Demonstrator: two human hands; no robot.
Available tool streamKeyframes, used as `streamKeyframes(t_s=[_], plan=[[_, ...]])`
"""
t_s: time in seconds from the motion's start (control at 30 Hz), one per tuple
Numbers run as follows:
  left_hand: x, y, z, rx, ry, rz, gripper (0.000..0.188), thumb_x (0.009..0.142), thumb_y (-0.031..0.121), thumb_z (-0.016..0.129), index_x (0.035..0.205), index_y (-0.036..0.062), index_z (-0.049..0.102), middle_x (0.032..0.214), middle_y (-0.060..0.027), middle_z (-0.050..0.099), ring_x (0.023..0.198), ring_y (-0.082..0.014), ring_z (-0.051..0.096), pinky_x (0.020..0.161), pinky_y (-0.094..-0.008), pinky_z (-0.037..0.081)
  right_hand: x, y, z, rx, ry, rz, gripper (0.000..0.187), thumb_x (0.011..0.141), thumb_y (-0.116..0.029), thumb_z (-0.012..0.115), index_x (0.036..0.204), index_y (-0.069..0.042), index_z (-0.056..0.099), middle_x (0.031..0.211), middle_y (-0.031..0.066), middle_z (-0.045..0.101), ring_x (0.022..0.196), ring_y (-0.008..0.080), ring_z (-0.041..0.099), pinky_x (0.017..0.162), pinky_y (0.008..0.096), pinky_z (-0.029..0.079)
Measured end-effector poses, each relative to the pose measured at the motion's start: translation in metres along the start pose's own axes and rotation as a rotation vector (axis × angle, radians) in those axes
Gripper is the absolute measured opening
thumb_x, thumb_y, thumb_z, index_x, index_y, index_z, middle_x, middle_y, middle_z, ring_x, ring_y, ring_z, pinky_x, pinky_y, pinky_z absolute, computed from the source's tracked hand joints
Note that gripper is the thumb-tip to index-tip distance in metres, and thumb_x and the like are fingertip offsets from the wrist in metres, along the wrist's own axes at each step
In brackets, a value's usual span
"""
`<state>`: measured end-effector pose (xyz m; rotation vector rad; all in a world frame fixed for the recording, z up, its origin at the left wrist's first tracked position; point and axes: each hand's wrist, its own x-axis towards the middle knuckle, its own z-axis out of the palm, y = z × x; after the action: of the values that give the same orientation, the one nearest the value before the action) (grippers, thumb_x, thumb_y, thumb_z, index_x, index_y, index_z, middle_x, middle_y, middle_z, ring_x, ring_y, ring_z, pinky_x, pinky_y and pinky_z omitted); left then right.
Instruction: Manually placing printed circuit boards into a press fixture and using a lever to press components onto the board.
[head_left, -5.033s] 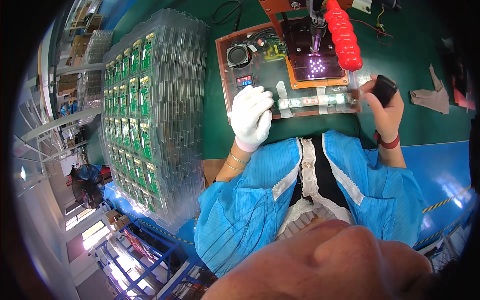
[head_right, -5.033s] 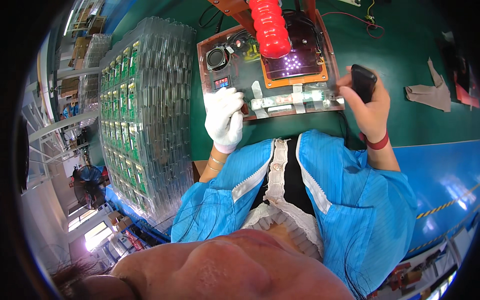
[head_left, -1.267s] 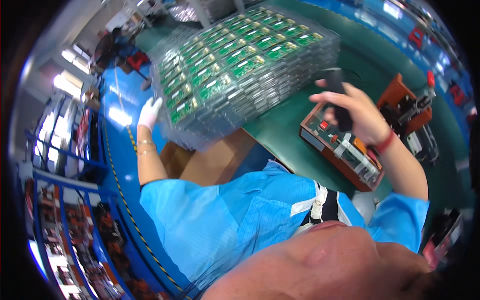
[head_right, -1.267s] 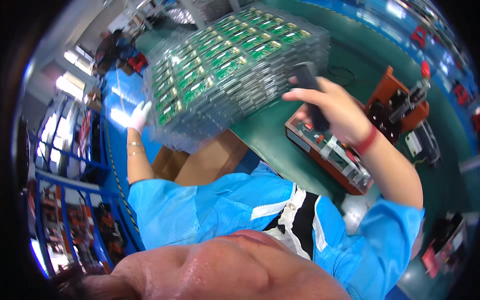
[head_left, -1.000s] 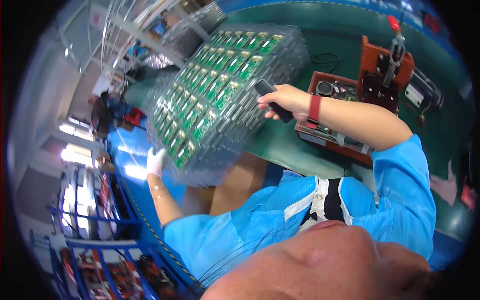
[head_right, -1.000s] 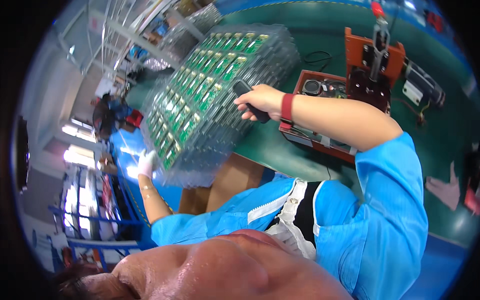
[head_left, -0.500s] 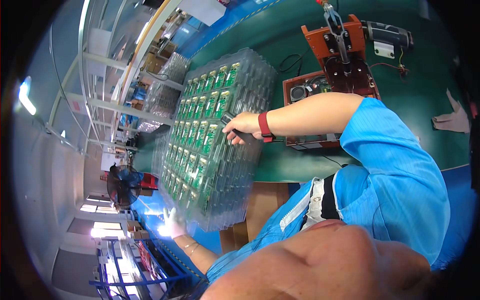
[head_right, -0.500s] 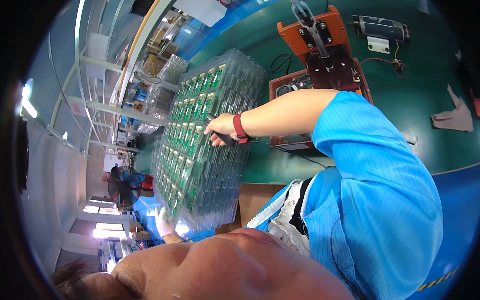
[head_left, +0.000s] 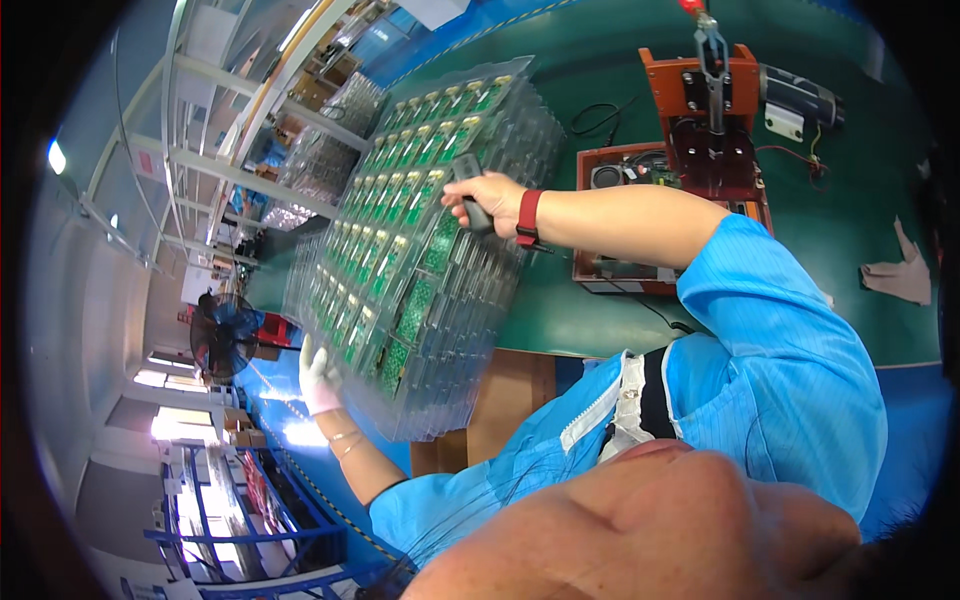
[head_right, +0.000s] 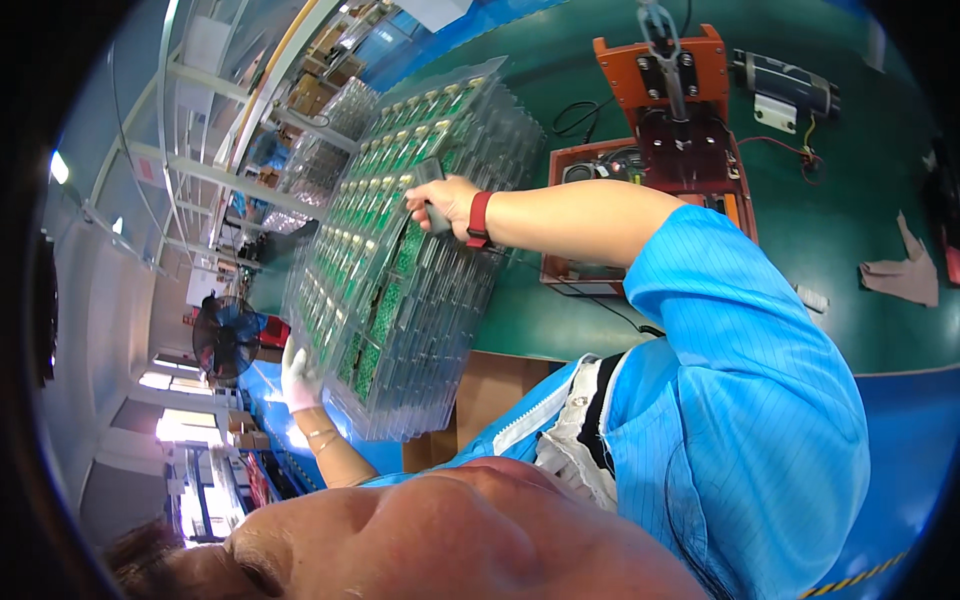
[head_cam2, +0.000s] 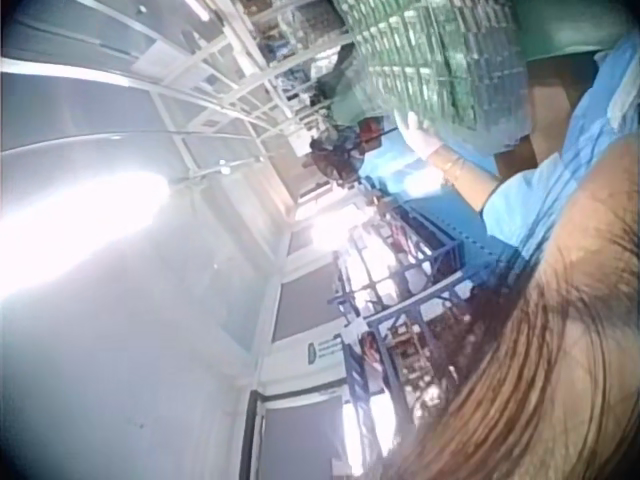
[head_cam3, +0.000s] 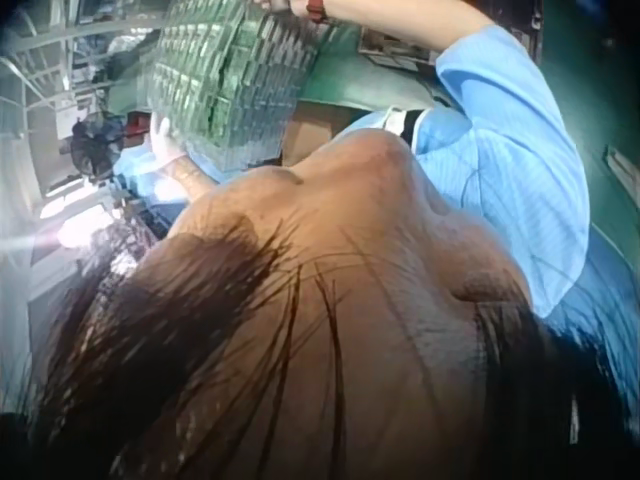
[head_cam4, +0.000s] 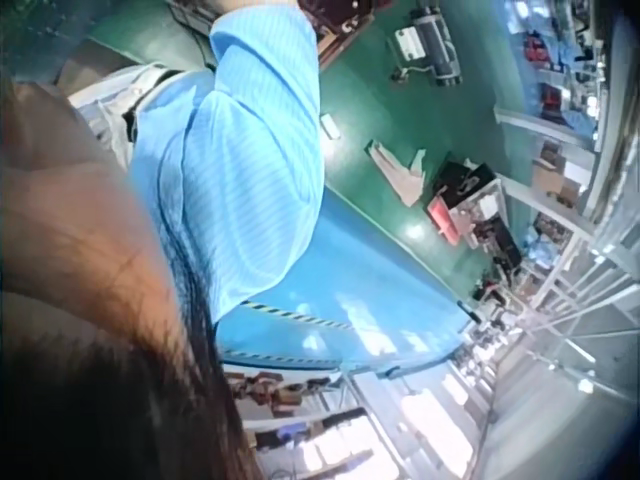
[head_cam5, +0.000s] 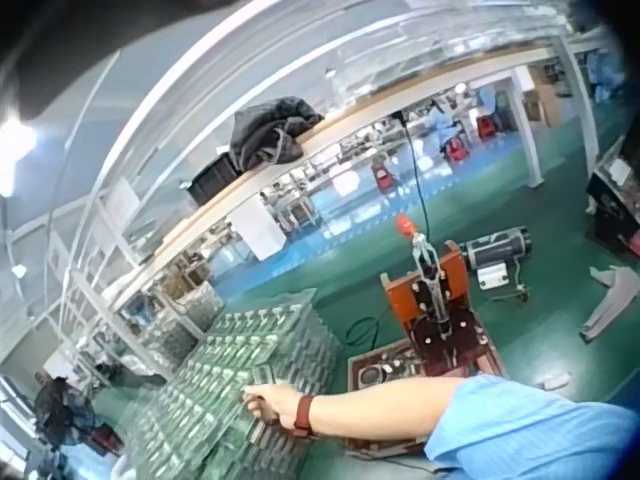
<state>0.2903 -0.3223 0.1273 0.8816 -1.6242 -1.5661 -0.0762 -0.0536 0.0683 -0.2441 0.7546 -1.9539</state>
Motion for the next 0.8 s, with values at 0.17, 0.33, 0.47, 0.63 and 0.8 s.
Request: streamKeyframes(t_s=[0.17,0.33,0.47,0.63,0.8], plan=[[0.019,0.000,0.014,-0.039,0.031,0.136,0.059,0.095,-0.004,0.053,0.151,0.0040,0.038,0.123,-0.0110,0.058,0.078,-0.0049,0.048,0.072,-0.0164,0.041,0.011,-0.011,-0.003,-0.032,0.050,-0.212,0.024,0.087,-0.008,0.073,0.104,-0.003,0.057,0.088,0.0107,0.068,0.067,0.0149,0.066,0.052,0.0241,0.054],[0.040,0.007,0.036,0.003,0.006,0.205,0.058,0.094,0.000,0.058,0.149,0.0040,0.041,0.142,-0.0174,0.050,0.082,-0.0063,0.054,0.062,-0.0135,0.042,0.030,-0.038,0.003,-0.039,0.006,-0.248,0.026,0.086,-0.011,0.076,0.105,-0.004,0.059,0.087,0.0100,0.069,0.069,0.0145,0.068,0.054,0.0234,0.055],[0.052,0.016,0.061,-0.047,-0.022,0.283,0.056,0.093,0.000,0.059,0.146,0.0034,0.044,0.141,-0.0183,0.050,0.079,-0.0068,0.054,0.058,-0.0134,0.041,0.039,-0.057,-0.006,-0.077,0.079,-0.289,0.025,0.086,-0.015,0.078,0.104,-0.004,0.066,0.083,0.0086,0.071,0.067,0.0134,0.067,0.055,0.0225,0.054],[0.074,0.037,0.113,0.121,-0.031,0.316,0.052,0.090,0.001,0.061,0.141,0.0049,0.052,0.142,-0.0184,0.050,0.078,-0.0079,0.054,0.059,-0.0146,0.042,0.059,-0.074,-0.039,-0.054,0.170,-0.391,0.028,0.085,-0.016,0.079,0.104,-0.001,0.065,0.084,0.0089,0.071,0.065,0.0134,0.065,0.055,0.0238,0.054],[0.117,0.033,0.150,0.185,-0.088,0.415,0.051,0.088,0.001,0.061,0.139,0.0064,0.055,0.139,-0.0165,0.054,0.085,-0.0123,0.058,0.066,-0.0215,0.048,0.064,-0.091,-0.062,0.019,0.293,-0.527,0.030,0.082,-0.017,0.082,0.100,0.000,0.065,0.091,0.0095,0.071,0.067,0.0143,0.065,0.056,0.0260,0.054]])
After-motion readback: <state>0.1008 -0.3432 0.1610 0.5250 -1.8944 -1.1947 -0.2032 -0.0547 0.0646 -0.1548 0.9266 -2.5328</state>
